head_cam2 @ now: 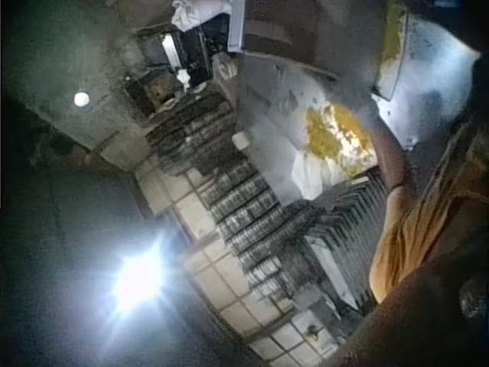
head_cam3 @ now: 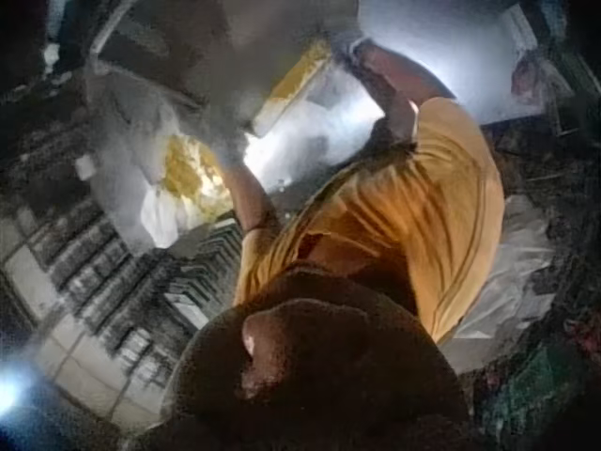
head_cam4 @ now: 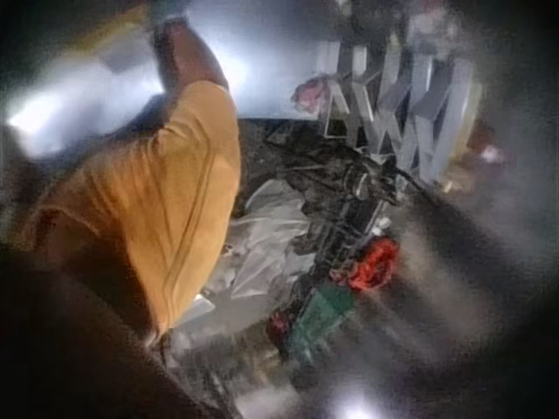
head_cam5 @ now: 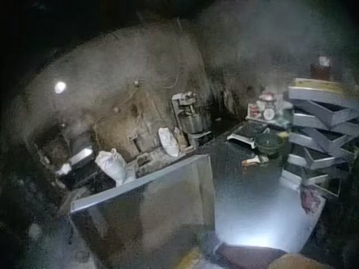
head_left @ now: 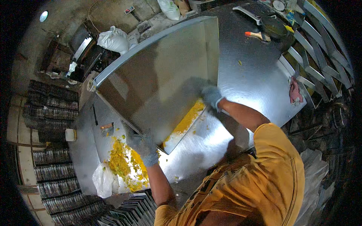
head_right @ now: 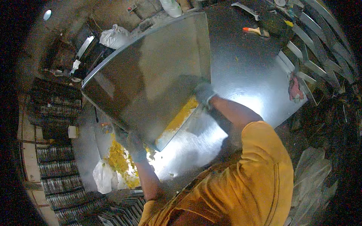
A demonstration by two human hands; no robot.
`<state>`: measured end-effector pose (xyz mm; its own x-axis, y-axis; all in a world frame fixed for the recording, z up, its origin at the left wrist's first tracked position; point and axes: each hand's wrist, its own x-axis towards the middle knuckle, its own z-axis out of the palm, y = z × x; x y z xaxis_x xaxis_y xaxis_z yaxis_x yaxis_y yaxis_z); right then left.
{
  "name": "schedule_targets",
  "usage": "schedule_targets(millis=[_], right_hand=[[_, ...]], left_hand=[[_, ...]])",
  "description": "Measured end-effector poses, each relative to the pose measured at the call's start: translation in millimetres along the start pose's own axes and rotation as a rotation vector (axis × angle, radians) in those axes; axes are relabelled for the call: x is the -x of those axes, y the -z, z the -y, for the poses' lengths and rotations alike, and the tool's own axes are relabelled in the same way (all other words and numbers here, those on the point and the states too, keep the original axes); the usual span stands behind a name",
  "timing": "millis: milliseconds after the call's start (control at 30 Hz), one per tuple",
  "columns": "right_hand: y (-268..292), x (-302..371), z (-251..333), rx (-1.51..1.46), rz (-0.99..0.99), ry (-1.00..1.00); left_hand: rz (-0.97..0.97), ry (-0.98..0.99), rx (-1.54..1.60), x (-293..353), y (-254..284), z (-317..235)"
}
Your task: The person repeatedly wipes the interior and exterior surfaces of rectangular metal trays using a blue sponge and a cloth. They handle each tray one at a time, flip it to access different sides, and place cleaned trays into a stack nearby.
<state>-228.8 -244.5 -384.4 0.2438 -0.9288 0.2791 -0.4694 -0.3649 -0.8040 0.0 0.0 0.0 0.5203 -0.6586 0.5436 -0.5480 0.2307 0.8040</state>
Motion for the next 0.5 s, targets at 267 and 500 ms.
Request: schedule_targets(millis=[267,500], right_hand=[[69.6,-14.7,118.8,0.525,0.420,0.078],[89.1,-58.3,96.7,0.479,0.476,0.169]], left_hand=[[-0.057,0.089,-0.075,14.0,16.1,13.4],[-0.035,0.007,-0.150,7.0,6.1,1.1]])
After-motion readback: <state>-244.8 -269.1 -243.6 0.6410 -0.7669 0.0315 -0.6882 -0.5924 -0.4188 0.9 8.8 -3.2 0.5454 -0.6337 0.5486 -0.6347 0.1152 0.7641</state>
